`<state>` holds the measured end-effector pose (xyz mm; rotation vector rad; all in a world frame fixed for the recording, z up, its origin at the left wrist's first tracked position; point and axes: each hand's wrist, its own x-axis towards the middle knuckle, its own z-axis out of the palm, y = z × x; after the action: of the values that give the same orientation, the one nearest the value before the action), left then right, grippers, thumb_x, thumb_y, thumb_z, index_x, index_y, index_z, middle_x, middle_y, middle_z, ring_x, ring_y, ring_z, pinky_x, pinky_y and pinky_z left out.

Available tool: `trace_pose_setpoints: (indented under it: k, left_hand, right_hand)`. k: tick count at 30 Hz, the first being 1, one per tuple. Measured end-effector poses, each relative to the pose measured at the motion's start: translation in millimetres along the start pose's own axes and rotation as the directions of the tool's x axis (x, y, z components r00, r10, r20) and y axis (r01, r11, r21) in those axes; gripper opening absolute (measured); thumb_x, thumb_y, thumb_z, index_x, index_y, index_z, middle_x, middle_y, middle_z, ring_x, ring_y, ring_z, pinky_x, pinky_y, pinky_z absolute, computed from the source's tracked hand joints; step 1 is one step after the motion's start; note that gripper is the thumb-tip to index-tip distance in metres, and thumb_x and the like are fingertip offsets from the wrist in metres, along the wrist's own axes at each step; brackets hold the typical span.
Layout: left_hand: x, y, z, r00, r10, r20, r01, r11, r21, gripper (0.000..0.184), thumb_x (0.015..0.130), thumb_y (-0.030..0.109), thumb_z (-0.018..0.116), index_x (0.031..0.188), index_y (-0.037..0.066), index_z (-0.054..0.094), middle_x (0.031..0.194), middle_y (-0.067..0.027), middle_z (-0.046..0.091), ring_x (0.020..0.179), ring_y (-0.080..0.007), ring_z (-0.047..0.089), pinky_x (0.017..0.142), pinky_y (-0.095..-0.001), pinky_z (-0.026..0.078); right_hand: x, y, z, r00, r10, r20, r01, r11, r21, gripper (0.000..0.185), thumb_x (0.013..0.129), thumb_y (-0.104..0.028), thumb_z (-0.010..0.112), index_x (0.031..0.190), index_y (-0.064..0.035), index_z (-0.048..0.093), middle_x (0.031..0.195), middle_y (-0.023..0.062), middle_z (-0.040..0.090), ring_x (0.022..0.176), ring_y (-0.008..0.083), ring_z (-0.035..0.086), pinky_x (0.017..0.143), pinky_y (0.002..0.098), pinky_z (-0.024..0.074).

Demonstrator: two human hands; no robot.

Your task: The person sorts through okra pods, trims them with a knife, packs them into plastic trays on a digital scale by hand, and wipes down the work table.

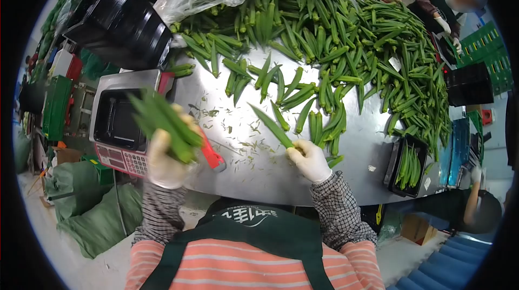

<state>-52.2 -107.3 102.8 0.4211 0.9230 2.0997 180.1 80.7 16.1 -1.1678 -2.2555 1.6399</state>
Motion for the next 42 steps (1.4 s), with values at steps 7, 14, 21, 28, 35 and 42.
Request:
trace_pose_setpoints:
  k: [7,14,21,28,35,42]
  left_hand:
    - [33,106,-98,0.864,0.067,-0.498,-0.11,0.992,-0.057,0.031,0.086,0.02,0.061,0.111,0.003,0.052,0.105,-0.0131,0.059,0.094,-0.0259,0.057,0.082,-0.0425,0.048]
    - [46,113,-131,0.819,0.048,-0.572,0.025,0.993,0.118,0.024,0.084,0.014,0.062,0.103,0.001,0.053,0.103,-0.0127,0.059,0.094,-0.0252,0.057,0.083,-0.0379,0.047]
    - [-13,66,-14,0.883,0.465,-0.063,-0.191,0.478,0.857,0.053,0.079,0.004,0.062,0.128,-0.003,0.043,0.128,-0.0148,0.046,0.116,-0.0225,0.046,0.101,-0.0329,0.033]
    - [-43,0,-13,0.974,-0.186,0.133,-0.055,0.373,0.926,0.035,0.08,0.006,0.062,0.114,0.0,0.054,0.098,-0.0121,0.062,0.093,-0.019,0.059,0.082,-0.028,0.045]
    - [-62,2,-45,0.949,-0.297,-0.108,0.303,0.759,0.576,0.033,0.088,0.011,0.057,0.119,-0.002,0.05,0.092,-0.0027,0.058,0.081,-0.0079,0.053,0.074,-0.0209,0.044]
    - [-61,1,-59,0.921,-0.356,-0.157,0.379,0.729,0.57,0.032,0.091,0.017,0.054,0.118,-0.001,0.05,0.091,-0.0038,0.058,0.072,-0.0076,0.052,0.067,-0.0199,0.042]
  right_hand:
    - [-2,-35,11,0.939,-0.302,-0.166,0.298,0.953,-0.049,0.017,0.075,-0.008,0.067,0.087,0.0013,0.06,0.07,0.0067,0.053,0.054,0.0108,0.052,0.052,0.0241,0.0444]
    - [-2,-55,20,0.849,-0.501,-0.171,0.486,0.865,-0.12,0.02,0.072,-0.003,0.067,0.09,0.0019,0.059,0.074,0.006,0.052,0.06,0.0112,0.052,0.054,0.023,0.0426]
    - [-5,-77,29,0.722,-0.689,-0.063,0.666,0.717,-0.208,0.02,0.069,-0.006,0.068,0.087,-0.0031,0.061,0.075,0.0085,0.057,0.061,0.0202,0.057,0.058,0.0291,0.0471]
    - [9,-82,79,0.889,-0.436,0.141,0.423,0.899,0.113,0.042,0.074,-0.017,0.071,0.109,-0.0001,0.055,0.09,0.0116,0.058,0.069,0.0205,0.059,0.063,0.0299,0.0482]
    - [50,-70,174,0.912,-0.254,0.322,0.402,0.702,-0.588,0.06,0.074,-0.029,0.063,0.122,0.0,0.042,0.1,0.0184,0.056,0.085,0.0319,0.06,0.072,0.0404,0.0499]
    - [52,-43,130,0.946,-0.259,0.196,0.288,0.948,-0.137,0.036,0.077,-0.013,0.059,0.109,-0.0018,0.049,0.101,0.0169,0.059,0.084,0.024,0.062,0.071,0.0358,0.0496]
